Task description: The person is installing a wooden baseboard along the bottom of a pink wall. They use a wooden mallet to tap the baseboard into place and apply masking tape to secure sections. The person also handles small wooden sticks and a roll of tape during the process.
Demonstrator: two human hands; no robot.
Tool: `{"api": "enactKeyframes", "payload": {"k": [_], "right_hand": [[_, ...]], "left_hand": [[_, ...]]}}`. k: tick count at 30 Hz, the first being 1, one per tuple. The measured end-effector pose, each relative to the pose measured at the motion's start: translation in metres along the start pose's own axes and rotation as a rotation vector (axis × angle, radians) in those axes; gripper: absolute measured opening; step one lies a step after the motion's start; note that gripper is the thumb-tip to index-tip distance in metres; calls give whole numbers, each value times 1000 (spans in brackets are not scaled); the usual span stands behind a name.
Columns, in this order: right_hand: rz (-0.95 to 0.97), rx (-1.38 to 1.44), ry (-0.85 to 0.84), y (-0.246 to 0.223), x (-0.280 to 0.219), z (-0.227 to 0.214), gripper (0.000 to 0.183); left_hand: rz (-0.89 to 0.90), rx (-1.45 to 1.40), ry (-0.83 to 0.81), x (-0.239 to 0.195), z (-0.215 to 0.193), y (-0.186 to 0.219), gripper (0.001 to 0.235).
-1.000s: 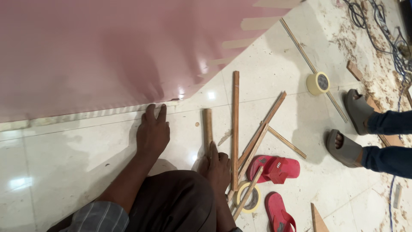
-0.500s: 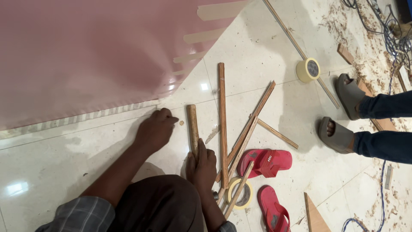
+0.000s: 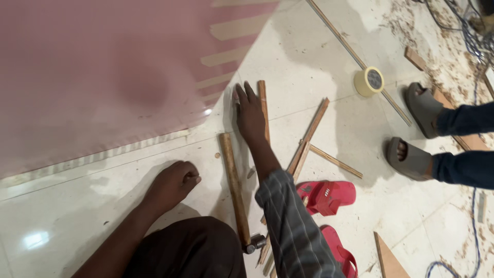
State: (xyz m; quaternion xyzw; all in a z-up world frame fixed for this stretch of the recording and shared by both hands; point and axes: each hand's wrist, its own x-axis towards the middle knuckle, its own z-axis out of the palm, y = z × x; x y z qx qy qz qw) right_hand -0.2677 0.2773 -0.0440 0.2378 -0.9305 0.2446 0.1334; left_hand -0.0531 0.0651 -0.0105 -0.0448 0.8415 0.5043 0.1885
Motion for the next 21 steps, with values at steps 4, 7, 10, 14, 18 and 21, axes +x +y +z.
{"api": "enactKeyframes", "payload": {"k": [4,7,10,14,18,21], "right_hand": [[119,-222,-239,-7,9,25,28],[47,-409,-302,1,-25,27,40],[11,-481,-430,14,-73,19,32],[15,-118,-4,5,-103,-38,19],[289,475,22,-78,-141,-136,20],[464,841,45,-124,-181,-189,16]], "left_hand": [[-11,-2,179,-65,-44,-23,16],[-200,98,269,-133,-85,-41,20],[-234,148,321,-214,-112,-42,19],[-188,165,288,-293,-110,-20,21],[-43,271,83,-338,-75,-13,19],[179,304,273,-354,-53,-8,22]]}}
